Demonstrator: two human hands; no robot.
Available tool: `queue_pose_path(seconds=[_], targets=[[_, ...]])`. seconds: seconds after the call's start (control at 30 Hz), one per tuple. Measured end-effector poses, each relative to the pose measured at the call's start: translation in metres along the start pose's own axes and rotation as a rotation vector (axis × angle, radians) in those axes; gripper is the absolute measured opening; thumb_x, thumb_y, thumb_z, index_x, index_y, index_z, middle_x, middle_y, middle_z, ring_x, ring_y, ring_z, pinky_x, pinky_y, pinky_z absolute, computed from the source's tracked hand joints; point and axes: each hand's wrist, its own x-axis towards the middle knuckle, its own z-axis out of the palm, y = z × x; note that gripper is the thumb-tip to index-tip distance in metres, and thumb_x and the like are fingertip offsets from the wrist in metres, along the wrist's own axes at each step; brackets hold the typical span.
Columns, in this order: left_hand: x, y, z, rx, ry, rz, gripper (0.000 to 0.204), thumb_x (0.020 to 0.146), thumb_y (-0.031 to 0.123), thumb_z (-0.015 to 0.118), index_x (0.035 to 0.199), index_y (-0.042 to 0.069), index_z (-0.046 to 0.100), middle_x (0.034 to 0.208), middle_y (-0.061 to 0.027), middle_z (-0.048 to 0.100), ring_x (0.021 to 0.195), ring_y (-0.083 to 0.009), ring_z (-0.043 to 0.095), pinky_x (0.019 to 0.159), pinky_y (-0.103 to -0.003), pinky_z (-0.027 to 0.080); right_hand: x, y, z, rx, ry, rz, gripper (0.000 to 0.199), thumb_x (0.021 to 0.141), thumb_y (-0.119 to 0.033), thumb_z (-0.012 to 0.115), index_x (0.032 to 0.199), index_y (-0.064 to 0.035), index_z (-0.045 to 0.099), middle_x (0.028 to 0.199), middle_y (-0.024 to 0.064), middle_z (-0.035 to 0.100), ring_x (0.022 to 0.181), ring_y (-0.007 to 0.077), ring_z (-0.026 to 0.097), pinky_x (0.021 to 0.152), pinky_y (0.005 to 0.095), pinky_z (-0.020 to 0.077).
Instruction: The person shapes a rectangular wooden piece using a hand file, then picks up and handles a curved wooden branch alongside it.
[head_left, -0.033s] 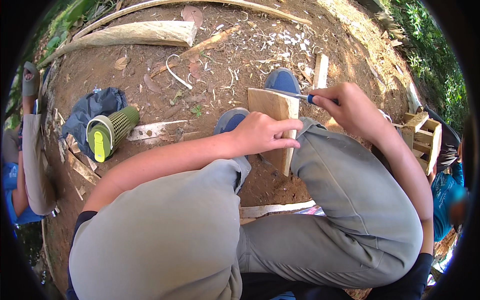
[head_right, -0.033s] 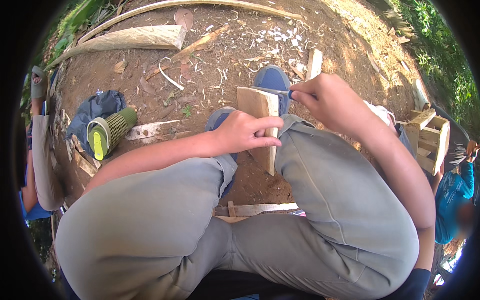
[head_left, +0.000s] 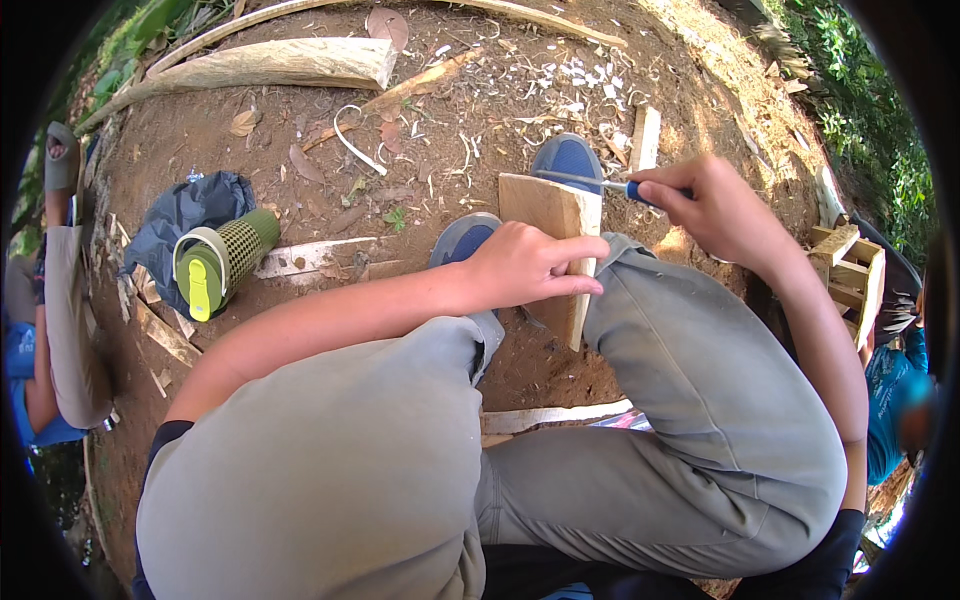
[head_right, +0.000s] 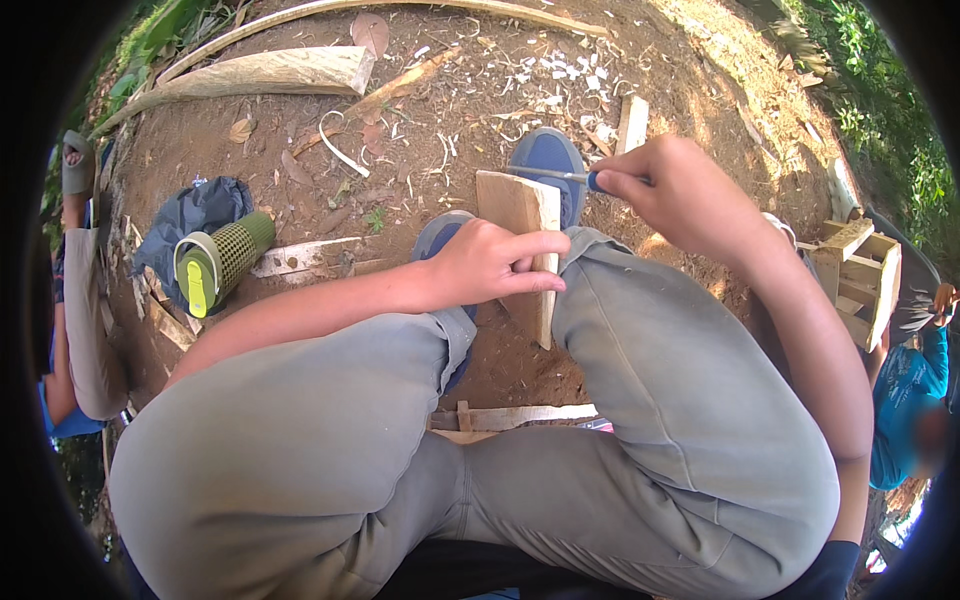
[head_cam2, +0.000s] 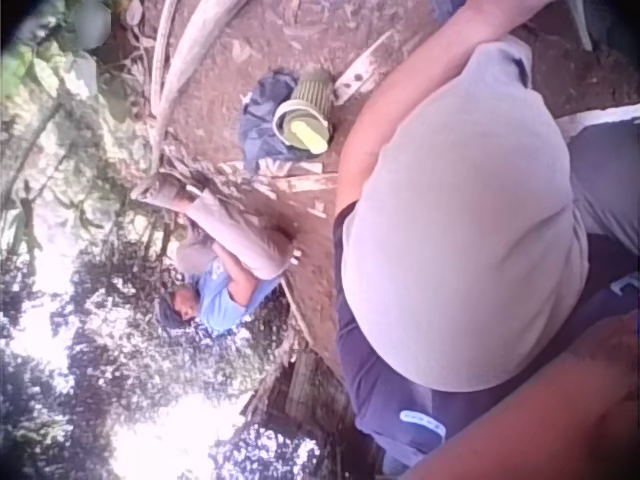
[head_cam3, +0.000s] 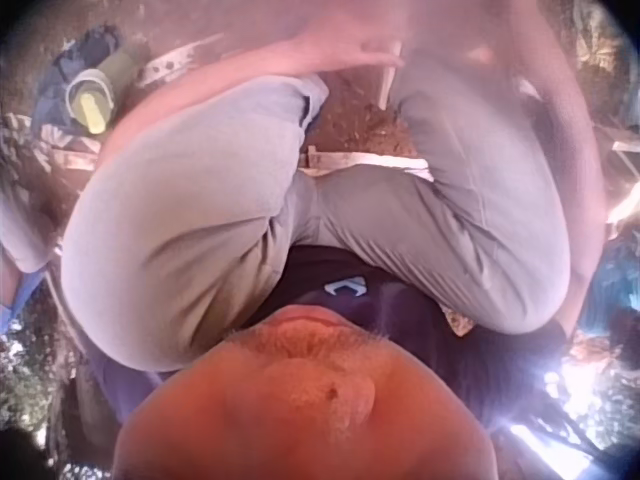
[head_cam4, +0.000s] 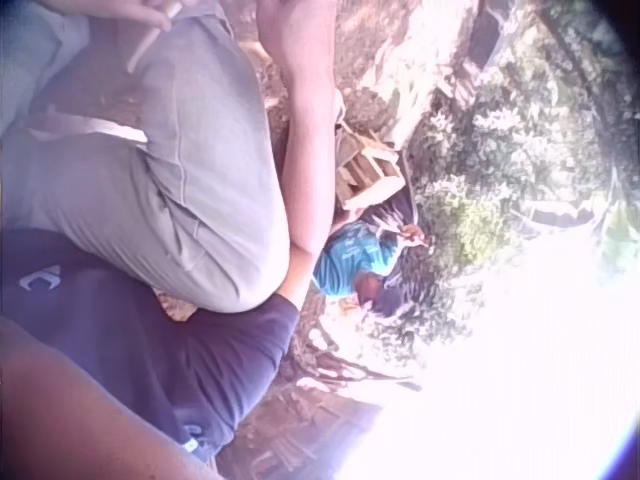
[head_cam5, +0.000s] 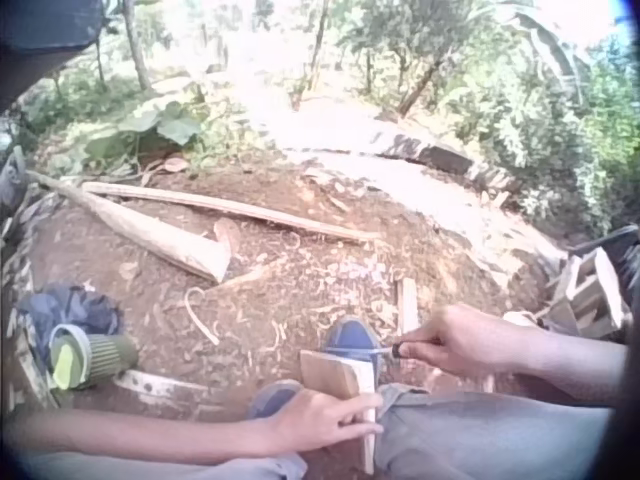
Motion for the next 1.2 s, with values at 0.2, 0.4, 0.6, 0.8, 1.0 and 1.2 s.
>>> queue_pose_path(seconds=[0.2,0.4,0.6,0.8,1.0,1.2], targets=[[0.000,-0.002,-0.002,-0.003,-0.008,-0.003,0.039,0.091,0.052,0.071,0.117,0.023,0.067,0.058,-0.0030,0.063,0.054,-0.0257,0.067,0.049,-0.038,0.050,-0.004,0.009,-0.041,-0.016,-0.049,0.117,0.031,0.097,-0.027,0.068,0.112,-0.0006,0.078,0.065,0.0044,0.063,0.061,0.0107,0.058,0.059,0.0316,0.0465],[0.000,0.000,-0.004,-0.004,-0.022,-0.019,0.038,0.092,0.051,0.071,0.116,0.023,0.067,0.058,-0.0027,0.063,0.055,-0.0256,0.068,0.049,-0.038,0.051,-0.011,0.006,-0.037,0.014,-0.076,0.114,0.032,0.097,-0.028,0.069,0.109,0.0000,0.078,0.067,0.0061,0.065,0.062,0.0117,0.058,0.060,0.0329,0.0478],[0.000,0.000,-0.003,0.010,0.022,0.024,0.036,0.090,0.045,0.076,0.115,0.020,0.068,0.055,-0.0016,0.058,0.050,-0.0214,0.062,0.048,-0.035,0.048,-0.012,-0.011,-0.034,-0.006,-0.111,0.164,0.031,0.097,-0.026,0.067,0.108,0.0019,0.076,0.064,0.0109,0.063,0.057,0.0142,0.055,0.058,0.0364,0.0470],[-0.001,0.001,-0.004,-0.004,-0.027,-0.032,0.037,0.091,0.049,0.073,0.116,0.022,0.066,0.057,-0.0033,0.062,0.054,-0.0254,0.066,0.049,-0.037,0.051,-0.010,-0.025,-0.028,-0.021,-0.111,0.100,0.028,0.097,-0.021,0.066,0.105,0.0043,0.075,0.062,0.0175,0.061,0.054,0.0192,0.053,0.058,0.0392,0.0474],[0.002,0.002,-0.004,-0.006,-0.015,-0.021,0.038,0.091,0.048,0.073,0.116,0.021,0.066,0.057,-0.0035,0.062,0.053,-0.0255,0.066,0.049,-0.037,0.050,-0.008,-0.037,-0.016,-0.071,-0.097,0.072,0.025,0.097,-0.016,0.062,0.097,0.0061,0.075,0.075,0.0297,0.067,0.067,0.0422,0.068,0.068,0.0483,0.0523],[0.001,0.002,-0.005,0.007,-0.012,-0.039,0.038,0.091,0.048,0.073,0.117,0.021,0.066,0.058,-0.0040,0.062,0.054,-0.0257,0.066,0.050,-0.037,0.051,0.000,-0.045,-0.012,-0.108,-0.081,0.042,0.027,0.095,-0.014,0.061,0.083,0.0078,0.071,0.071,0.0293,0.065,0.065,0.0445,0.065,0.067,0.0477,0.0537]])
